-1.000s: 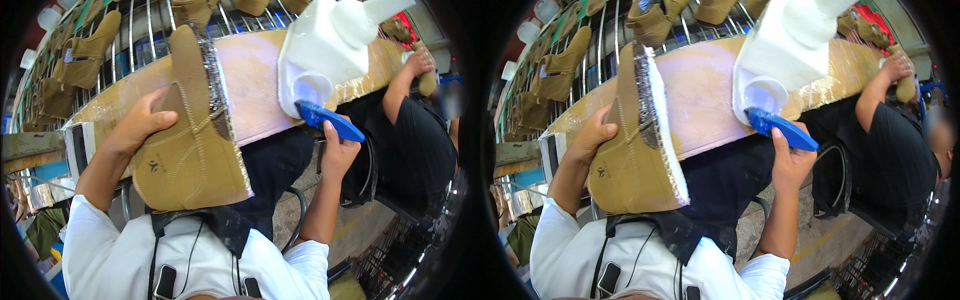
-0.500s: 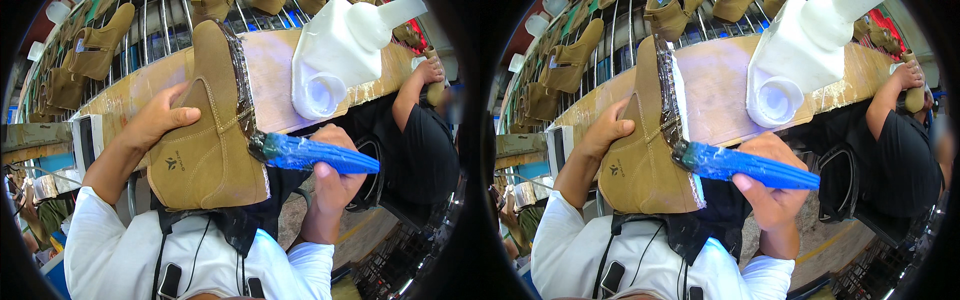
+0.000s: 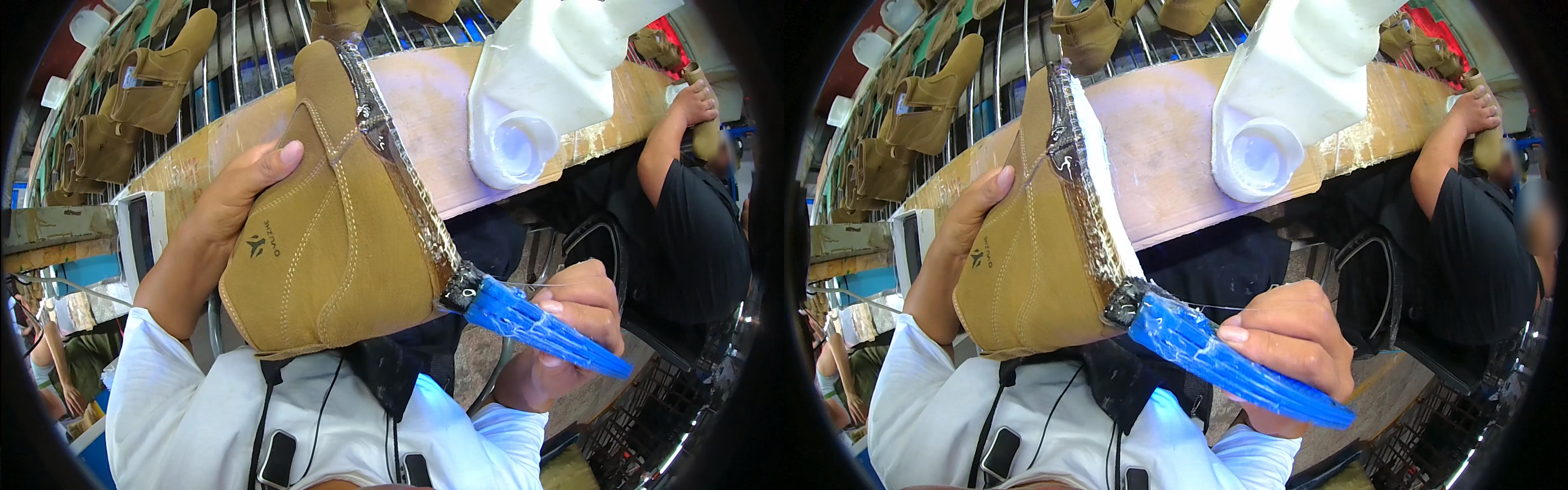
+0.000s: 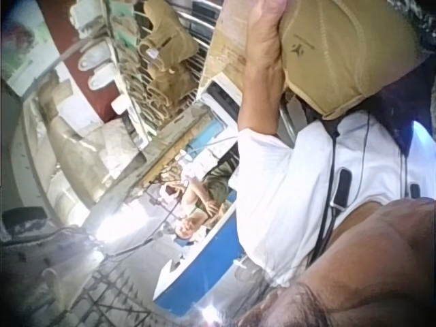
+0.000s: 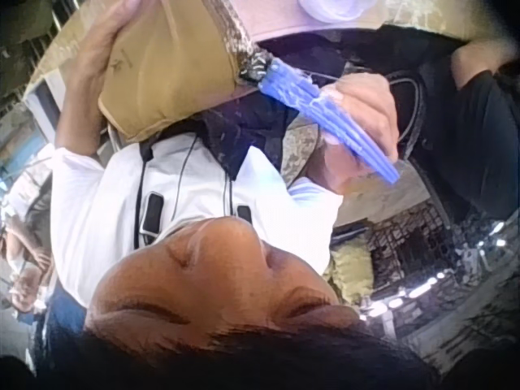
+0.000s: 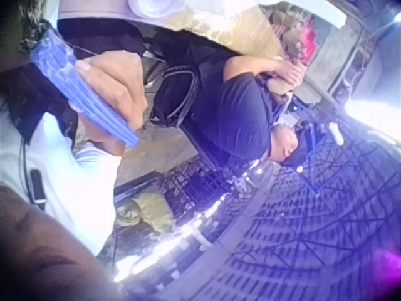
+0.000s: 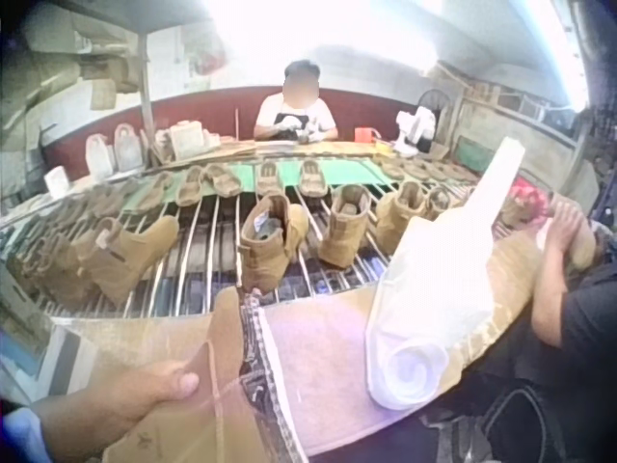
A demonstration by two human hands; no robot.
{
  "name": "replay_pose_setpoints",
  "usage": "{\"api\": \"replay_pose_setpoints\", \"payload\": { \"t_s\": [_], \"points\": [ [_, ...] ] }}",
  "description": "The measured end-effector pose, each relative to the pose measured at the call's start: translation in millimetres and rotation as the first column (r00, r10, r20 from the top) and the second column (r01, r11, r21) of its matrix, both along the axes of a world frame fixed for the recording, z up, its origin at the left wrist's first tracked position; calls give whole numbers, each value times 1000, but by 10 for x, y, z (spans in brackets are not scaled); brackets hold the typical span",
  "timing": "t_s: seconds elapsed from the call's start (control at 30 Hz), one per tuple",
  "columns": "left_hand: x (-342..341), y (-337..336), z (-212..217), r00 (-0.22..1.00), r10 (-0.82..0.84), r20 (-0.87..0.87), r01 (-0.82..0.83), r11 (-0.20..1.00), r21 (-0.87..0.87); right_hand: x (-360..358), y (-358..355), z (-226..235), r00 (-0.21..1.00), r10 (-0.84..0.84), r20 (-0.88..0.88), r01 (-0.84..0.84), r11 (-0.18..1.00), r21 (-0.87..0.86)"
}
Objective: The person applies glue to the seam between the upper and the sole of several boots using a brush dipped in a container, then places each finished boot onto a moving conveyor belt.
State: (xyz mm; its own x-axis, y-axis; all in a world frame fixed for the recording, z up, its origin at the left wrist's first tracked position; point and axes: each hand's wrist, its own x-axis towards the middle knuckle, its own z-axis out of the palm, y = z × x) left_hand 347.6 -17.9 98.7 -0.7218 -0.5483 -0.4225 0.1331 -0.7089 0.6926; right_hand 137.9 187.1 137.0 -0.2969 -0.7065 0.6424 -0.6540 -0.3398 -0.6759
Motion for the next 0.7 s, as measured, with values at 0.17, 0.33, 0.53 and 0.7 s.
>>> {"api": "replay_pose_setpoints", "payload": {
  "t_s": [0.17,0.33,0.53,0.7],
  "points": [
    [13,102,63,994,108,-26,-100,973,209,-132,-68,145,976,136,-171,-146,988,-51],
    [34,173,190,996,69,-54,-48,946,322,-155,-193,272,960,164,-228,-196,972,-127],
    [61,252,308,986,62,-152,1,923,384,-88,-261,397,979,134,-152,-158,974,-161],
    [-1,416,428,953,52,-300,80,907,414,-63,-318,475,976,177,-125,-198,964,-178]
  ]
}}
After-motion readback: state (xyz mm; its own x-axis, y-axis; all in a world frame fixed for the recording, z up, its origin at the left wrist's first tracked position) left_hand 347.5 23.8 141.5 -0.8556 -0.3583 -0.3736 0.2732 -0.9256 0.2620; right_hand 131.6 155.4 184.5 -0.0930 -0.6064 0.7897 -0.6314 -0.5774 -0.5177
